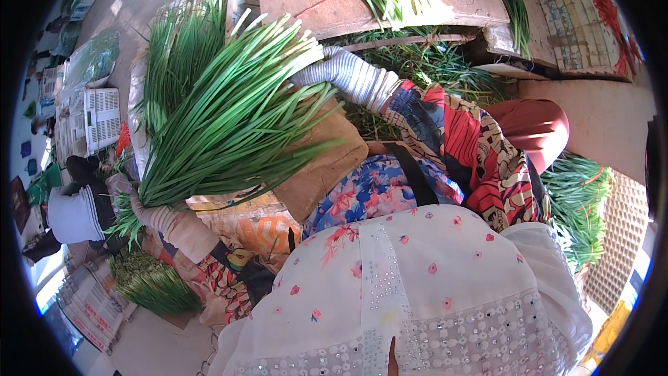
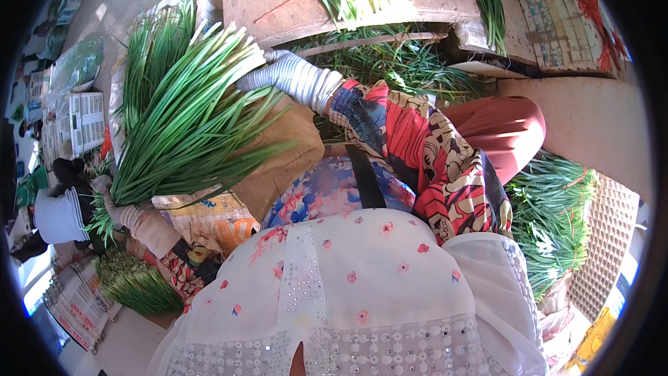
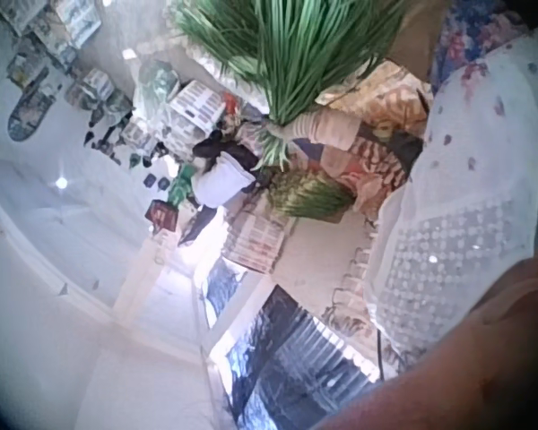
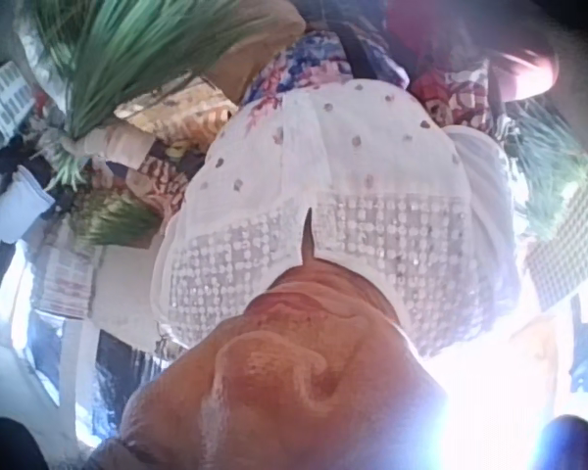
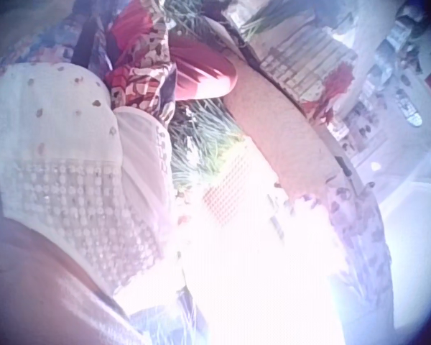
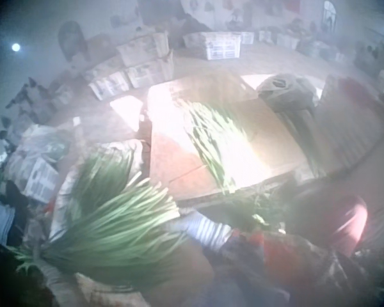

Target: The person sorts a bunch of green onions, removing dry or yellowed leaves and placing the cleaned stalks onto a pile.

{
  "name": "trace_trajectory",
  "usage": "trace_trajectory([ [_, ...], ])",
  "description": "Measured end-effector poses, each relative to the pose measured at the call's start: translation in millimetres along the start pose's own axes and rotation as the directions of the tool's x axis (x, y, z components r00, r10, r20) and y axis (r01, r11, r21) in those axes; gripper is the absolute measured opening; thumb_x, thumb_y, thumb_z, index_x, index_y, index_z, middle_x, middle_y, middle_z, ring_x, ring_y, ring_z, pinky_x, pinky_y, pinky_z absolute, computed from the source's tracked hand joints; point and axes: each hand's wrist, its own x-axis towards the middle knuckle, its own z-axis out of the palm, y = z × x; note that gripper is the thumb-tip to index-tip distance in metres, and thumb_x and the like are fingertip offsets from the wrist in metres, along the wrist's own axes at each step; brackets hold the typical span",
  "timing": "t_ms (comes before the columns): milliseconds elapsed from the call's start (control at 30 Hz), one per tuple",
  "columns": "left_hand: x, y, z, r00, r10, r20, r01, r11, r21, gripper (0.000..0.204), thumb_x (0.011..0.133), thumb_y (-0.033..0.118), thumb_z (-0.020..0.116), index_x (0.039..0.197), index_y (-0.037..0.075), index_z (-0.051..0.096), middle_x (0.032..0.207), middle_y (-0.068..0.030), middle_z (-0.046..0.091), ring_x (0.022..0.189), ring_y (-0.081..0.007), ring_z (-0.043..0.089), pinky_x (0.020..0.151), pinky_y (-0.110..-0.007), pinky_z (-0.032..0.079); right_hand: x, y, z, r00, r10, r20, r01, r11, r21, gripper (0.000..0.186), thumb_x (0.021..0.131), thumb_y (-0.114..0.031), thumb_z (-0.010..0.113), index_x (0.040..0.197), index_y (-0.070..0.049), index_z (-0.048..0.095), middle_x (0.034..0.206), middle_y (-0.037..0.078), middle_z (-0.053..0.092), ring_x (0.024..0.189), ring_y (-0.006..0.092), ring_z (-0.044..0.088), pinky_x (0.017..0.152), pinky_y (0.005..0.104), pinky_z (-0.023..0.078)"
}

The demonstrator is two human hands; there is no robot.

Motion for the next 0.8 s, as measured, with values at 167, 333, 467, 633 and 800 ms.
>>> trace_trajectory([
  [167,17,0,-8,0.995,0.093,0.038,-0.095,0.995,0.041,0.034,0.091,0.030,0.053,0.109,0.004,0.064,0.125,-0.0209,0.061,0.112,-0.0356,0.058,0.097,-0.049,0.045,-3,5,-7,0.990,-0.005,0.143,0.023,0.991,-0.130,0.045,0.078,-0.021,0.080,0.117,-0.004,0.065,0.107,0.005,0.069,0.100,0.0133,0.061,0.093,0.0297,0.048],
  [333,38,16,-28,0.880,-0.032,0.475,0.111,0.984,-0.140,0.025,0.091,0.027,0.055,0.098,0.004,0.062,0.095,-0.0119,0.064,0.094,-0.0279,0.058,0.088,-0.045,0.046,10,7,-7,0.994,-0.062,0.088,0.074,0.988,-0.136,0.039,0.082,-0.018,0.074,0.115,-0.001,0.063,0.102,0.007,0.069,0.091,0.0144,0.063,0.084,0.0297,0.052],
  [467,10,29,-6,0.663,-0.053,0.747,0.355,0.900,-0.252,0.020,0.092,0.026,0.054,0.095,0.006,0.059,0.086,-0.0056,0.057,0.089,-0.0228,0.055,0.086,-0.041,0.044,-10,19,1,0.988,-0.143,0.056,0.141,0.989,0.046,0.025,0.082,-0.009,0.068,0.106,0.000,0.068,0.101,0.006,0.069,0.095,0.0146,0.062,0.088,0.0291,0.050],
  [633,37,33,-13,0.629,0.031,0.777,0.328,0.895,-0.302,0.022,0.088,0.029,0.056,0.078,0.010,0.050,0.081,-0.0027,0.052,0.085,-0.0213,0.051,0.085,-0.043,0.041,-63,23,-60,0.801,-0.521,0.296,0.591,0.769,-0.245,0.019,0.087,-0.001,0.058,0.102,-0.005,0.071,0.123,0.014,0.061,0.105,0.0208,0.060,0.096,0.0292,0.047],
  [800,42,31,-21,0.517,0.033,0.855,0.396,0.877,-0.273,0.023,0.085,0.030,0.058,0.072,0.014,0.047,0.077,-0.0010,0.049,0.083,-0.0198,0.047,0.085,-0.041,0.038,-136,-29,-117,0.913,-0.409,-0.014,0.363,0.793,0.490,0.040,0.089,-0.035,0.065,0.115,-0.005,0.064,0.131,0.019,0.055,0.119,0.0319,0.056,0.097,0.0465,0.047],
])
